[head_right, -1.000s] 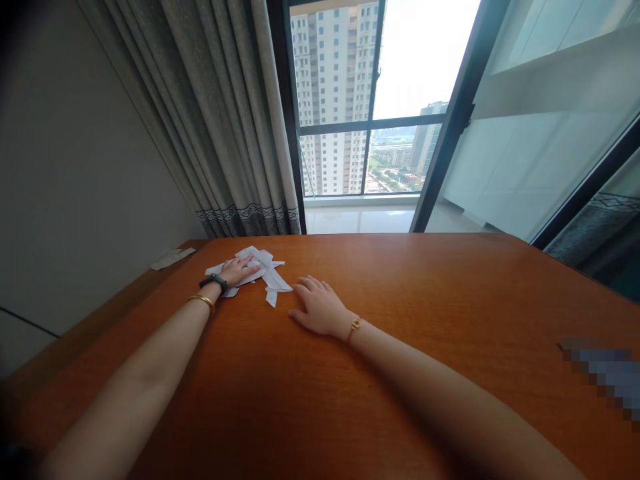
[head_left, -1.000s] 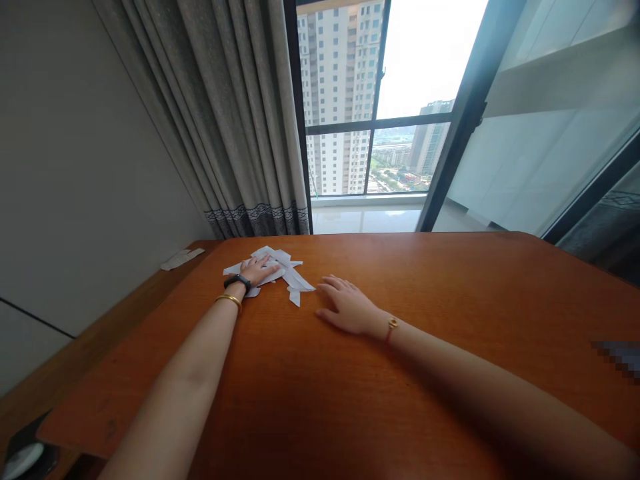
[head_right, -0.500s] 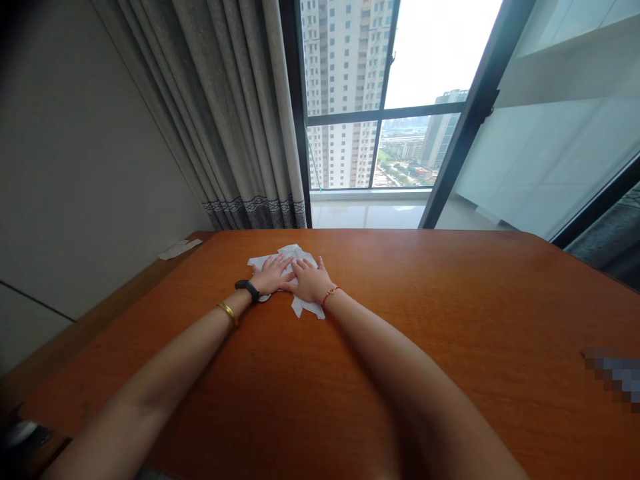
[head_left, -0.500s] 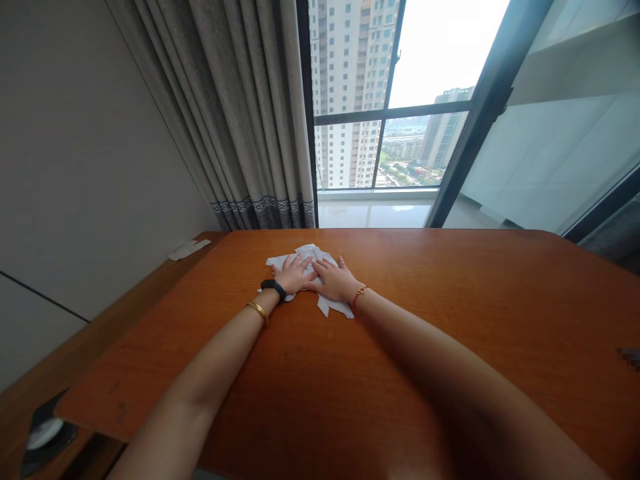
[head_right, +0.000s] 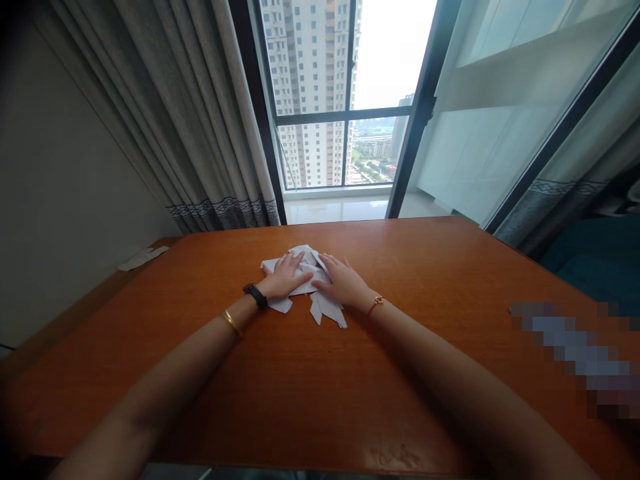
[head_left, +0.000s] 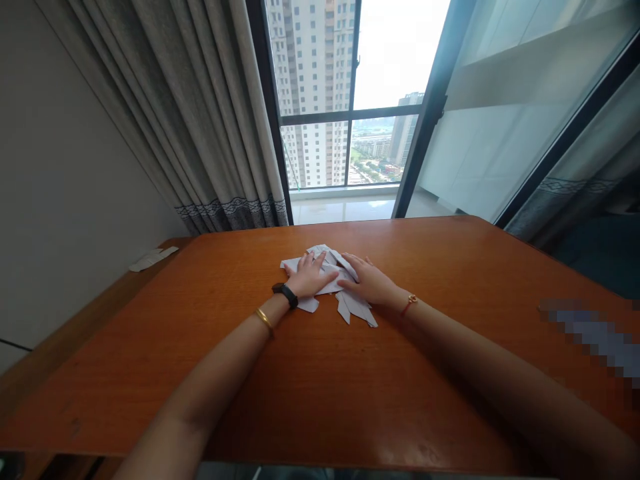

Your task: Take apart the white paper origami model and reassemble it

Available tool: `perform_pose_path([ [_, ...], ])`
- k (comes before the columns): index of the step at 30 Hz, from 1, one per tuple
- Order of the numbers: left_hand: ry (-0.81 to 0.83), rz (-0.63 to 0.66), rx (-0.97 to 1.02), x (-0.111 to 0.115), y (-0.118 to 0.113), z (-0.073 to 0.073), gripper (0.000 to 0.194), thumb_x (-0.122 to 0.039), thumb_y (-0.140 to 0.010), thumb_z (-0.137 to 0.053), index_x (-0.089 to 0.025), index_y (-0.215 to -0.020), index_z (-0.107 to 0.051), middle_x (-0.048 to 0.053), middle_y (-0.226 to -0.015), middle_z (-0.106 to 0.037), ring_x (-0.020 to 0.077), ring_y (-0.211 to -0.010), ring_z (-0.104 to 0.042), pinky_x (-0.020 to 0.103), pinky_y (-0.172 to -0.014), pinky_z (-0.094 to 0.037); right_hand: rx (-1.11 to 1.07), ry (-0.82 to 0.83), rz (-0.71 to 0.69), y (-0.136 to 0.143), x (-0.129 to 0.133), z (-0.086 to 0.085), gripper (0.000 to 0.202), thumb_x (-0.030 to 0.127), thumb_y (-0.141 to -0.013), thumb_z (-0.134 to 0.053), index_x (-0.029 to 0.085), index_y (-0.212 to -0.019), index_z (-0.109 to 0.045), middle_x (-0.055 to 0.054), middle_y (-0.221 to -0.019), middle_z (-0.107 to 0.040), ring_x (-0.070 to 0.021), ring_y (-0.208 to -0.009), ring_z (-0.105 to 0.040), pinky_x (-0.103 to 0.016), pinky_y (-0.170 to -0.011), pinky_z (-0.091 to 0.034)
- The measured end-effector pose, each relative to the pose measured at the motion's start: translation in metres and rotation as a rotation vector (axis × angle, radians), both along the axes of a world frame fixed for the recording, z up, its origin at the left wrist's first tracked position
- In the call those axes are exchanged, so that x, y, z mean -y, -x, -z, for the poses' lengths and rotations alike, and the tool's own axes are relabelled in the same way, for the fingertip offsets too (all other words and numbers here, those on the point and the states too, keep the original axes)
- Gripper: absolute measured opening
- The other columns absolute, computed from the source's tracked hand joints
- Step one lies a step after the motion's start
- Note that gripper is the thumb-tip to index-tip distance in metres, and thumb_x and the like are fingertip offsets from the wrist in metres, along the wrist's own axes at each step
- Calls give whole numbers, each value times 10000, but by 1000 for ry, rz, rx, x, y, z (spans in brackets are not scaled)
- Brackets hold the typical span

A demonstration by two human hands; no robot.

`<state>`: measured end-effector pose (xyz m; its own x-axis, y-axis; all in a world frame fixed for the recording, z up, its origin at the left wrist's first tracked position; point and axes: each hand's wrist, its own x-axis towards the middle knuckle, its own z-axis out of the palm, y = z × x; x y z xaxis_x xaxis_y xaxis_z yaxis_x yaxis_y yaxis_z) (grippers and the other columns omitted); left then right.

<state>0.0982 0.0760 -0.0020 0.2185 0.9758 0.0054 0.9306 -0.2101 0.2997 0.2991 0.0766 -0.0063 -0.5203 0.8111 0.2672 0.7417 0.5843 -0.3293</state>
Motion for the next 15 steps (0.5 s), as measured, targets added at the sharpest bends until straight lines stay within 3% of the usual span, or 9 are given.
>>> perform_pose_path([
  [4,-53,172,-66,20,19,-1,725,-709,-804,-448,-375,-1438,-337,71,-1578,-179,374,-1427,-119,716,-1038,55,60,-2,159,-14,27,-7,639,603,-775,-591,184,-1255,-536,-152,-1239,-574,-327,-1158,-487,-462,-958,-370],
  [8,-54,41,-90,22,31,10,671,-656,-825,-473,-356,-1417,-377,71,-1558,-245,370,-1415,-154,763,-1005,22,144,70,209,-16,45,-3,557,627,-695,-659,222,-1072,-606,-122,-1084,-612,-321,-1015,-523,-433,-827,-398],
  [15,-77,-94,-32,-1,35,9,570,-557,-854,-493,-302,-1363,-462,88,-1513,-343,359,-1384,-232,738,-1034,-71,32,111,297,-7,9,-2,422,464,-716,-705,257,-1077,-632,-59,-1020,-672,-280,-1019,-550,-386,-815,-370],
])
